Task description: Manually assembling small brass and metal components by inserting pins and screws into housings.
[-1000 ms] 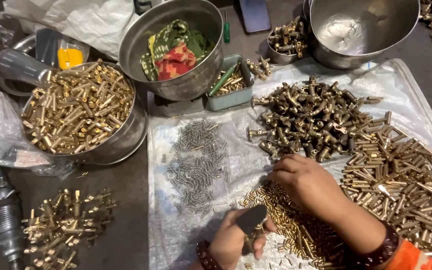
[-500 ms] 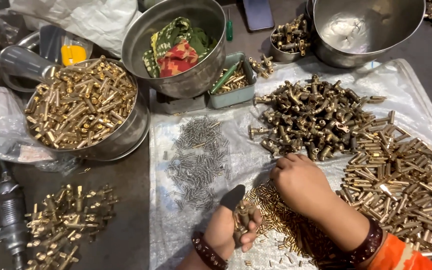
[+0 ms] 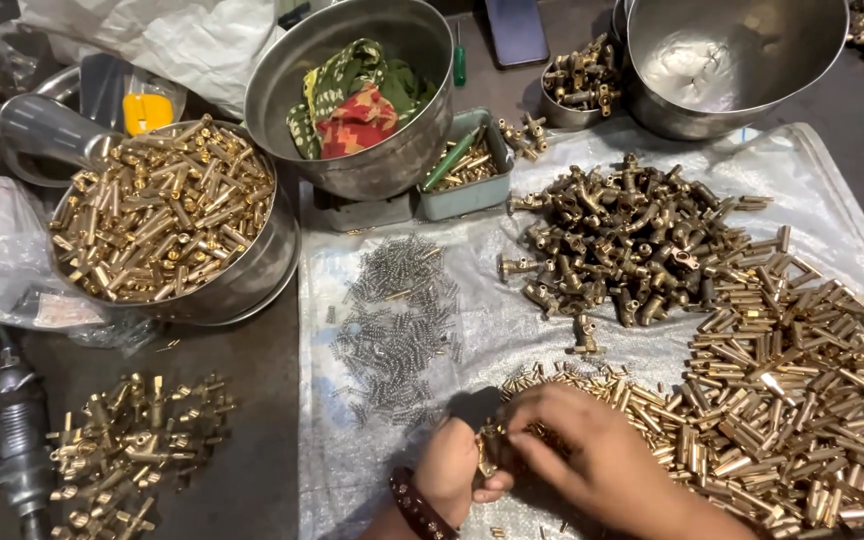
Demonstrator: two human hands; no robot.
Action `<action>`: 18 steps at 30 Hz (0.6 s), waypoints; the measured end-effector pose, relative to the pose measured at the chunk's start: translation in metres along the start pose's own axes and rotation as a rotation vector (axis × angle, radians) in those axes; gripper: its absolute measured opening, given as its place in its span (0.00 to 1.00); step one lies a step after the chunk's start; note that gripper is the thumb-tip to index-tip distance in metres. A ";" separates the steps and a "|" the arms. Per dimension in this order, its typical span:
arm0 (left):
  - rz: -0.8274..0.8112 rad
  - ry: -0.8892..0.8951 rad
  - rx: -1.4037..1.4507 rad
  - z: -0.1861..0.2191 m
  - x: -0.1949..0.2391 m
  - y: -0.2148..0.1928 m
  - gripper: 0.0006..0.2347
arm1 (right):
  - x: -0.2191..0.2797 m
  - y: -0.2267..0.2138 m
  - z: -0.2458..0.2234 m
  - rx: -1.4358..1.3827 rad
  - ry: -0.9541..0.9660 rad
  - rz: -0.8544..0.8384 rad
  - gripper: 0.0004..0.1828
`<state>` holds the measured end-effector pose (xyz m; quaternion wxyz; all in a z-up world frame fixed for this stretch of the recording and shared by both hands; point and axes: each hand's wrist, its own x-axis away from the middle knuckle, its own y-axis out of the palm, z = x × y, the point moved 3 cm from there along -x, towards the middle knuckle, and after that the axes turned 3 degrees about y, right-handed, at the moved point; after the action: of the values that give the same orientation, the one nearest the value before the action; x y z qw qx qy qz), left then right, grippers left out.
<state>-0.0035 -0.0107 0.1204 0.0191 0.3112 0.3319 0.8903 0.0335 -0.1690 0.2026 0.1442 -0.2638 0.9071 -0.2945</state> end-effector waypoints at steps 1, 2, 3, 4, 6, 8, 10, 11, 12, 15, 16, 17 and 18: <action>-0.001 0.000 0.000 0.001 -0.001 0.002 0.14 | -0.001 0.002 0.000 0.001 0.000 0.001 0.08; 0.028 -0.024 0.021 0.001 0.000 0.002 0.12 | -0.001 0.004 -0.003 0.044 -0.079 0.019 0.09; 0.057 -0.048 0.043 0.001 0.002 0.002 0.11 | 0.000 0.007 -0.007 0.088 -0.158 0.036 0.10; 0.058 -0.048 0.042 0.001 0.002 0.003 0.11 | 0.000 0.008 -0.008 0.086 -0.158 0.037 0.10; 0.051 -0.039 -0.009 0.002 0.003 0.005 0.13 | 0.000 0.010 -0.014 0.171 -0.205 0.072 0.11; 0.049 -0.019 -0.035 -0.001 0.001 0.003 0.13 | 0.001 0.012 -0.012 0.182 -0.203 0.075 0.11; 0.049 0.000 -0.061 -0.003 0.000 0.004 0.14 | 0.001 0.013 -0.011 0.190 -0.202 0.078 0.11; 0.140 -0.044 -0.124 -0.005 -0.001 0.002 0.14 | 0.001 0.013 -0.011 0.178 -0.191 0.076 0.11; 0.228 -0.090 -0.187 -0.007 -0.001 0.002 0.14 | 0.001 0.013 -0.010 0.167 -0.178 0.076 0.10; 0.051 -0.006 -0.164 -0.008 -0.003 0.000 0.16 | 0.003 0.012 -0.004 0.165 -0.082 0.045 0.09; 0.046 -0.007 -0.166 -0.010 -0.003 -0.002 0.16 | 0.001 0.008 0.001 0.167 -0.080 0.050 0.09; -0.043 0.042 -0.129 -0.011 -0.003 -0.002 0.15 | -0.001 0.004 0.007 0.109 -0.027 0.011 0.08; -0.132 0.091 -0.093 -0.010 -0.003 -0.002 0.15 | -0.004 0.002 0.013 0.049 0.023 -0.025 0.08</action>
<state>-0.0076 -0.0154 0.1116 0.0768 0.2467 0.3106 0.9148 0.0415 -0.1714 0.1917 0.1364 -0.2682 0.8979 -0.3213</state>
